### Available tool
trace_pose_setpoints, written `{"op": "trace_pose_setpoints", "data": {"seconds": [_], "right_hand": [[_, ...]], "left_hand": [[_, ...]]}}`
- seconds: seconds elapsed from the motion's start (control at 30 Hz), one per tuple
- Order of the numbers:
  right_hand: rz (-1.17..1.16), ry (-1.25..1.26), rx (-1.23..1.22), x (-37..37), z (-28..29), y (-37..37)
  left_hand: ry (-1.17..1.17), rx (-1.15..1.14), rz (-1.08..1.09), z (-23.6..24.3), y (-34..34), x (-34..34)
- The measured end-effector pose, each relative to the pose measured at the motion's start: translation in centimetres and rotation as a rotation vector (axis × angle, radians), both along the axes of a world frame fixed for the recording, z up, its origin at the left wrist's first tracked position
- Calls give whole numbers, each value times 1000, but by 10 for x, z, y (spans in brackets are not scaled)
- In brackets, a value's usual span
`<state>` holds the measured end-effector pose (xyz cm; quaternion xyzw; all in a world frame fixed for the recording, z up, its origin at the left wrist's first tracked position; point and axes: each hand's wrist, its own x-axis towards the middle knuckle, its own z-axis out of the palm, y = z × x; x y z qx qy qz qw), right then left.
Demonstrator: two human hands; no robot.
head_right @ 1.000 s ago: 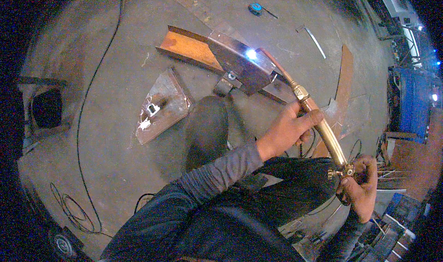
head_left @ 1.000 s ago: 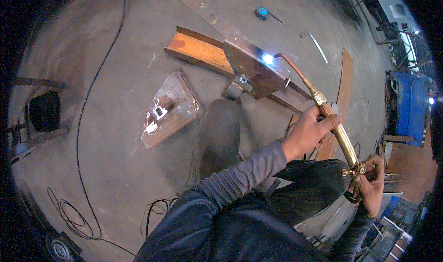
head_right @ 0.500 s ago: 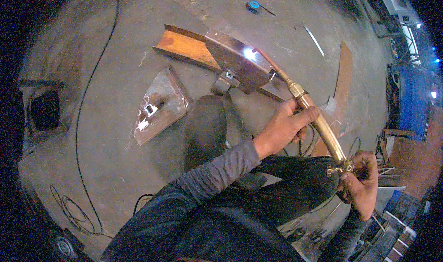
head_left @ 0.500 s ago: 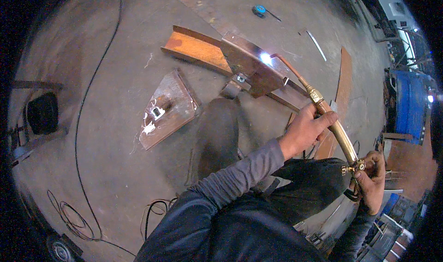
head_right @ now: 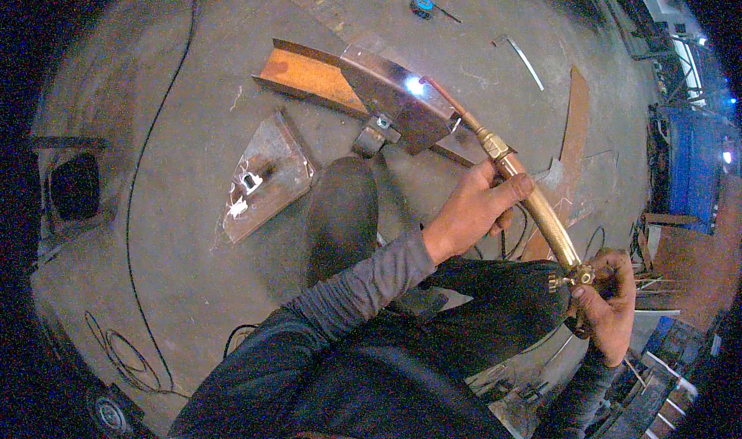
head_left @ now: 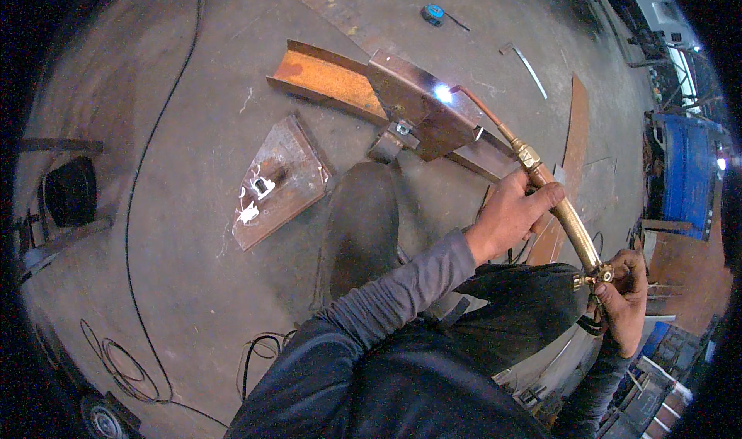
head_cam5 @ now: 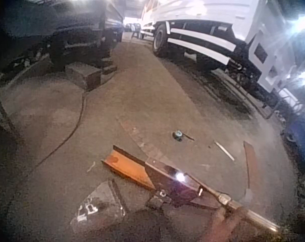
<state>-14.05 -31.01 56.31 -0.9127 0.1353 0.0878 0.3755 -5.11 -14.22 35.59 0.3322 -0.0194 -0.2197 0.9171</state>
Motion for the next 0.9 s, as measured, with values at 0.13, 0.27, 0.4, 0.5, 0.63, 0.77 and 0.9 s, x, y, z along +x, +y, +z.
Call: {"op": "trace_pose_setpoints", "data": {"seconds": [0.13,0.27,0.4,0.5,0.63,0.77,0.9], "right_hand": [[-16,29,26,3,4,9],[-31,10,35,1,1,8],[-53,15,38,1,1,7],[-66,53,28,2,5,11],[-46,25,25,2,3,9],[-42,45,45,4,5,10],[-37,47,34,3,5,8]], "left_hand": [[-2,5,-3,1,2,0],[-1,-2,-17,0,4,0],[3,6,-22,0,4,1],[3,3,-27,-1,4,1],[-5,-1,-26,0,5,3],[15,3,-30,2,6,2],[3,2,-9,1,5,2]]}}
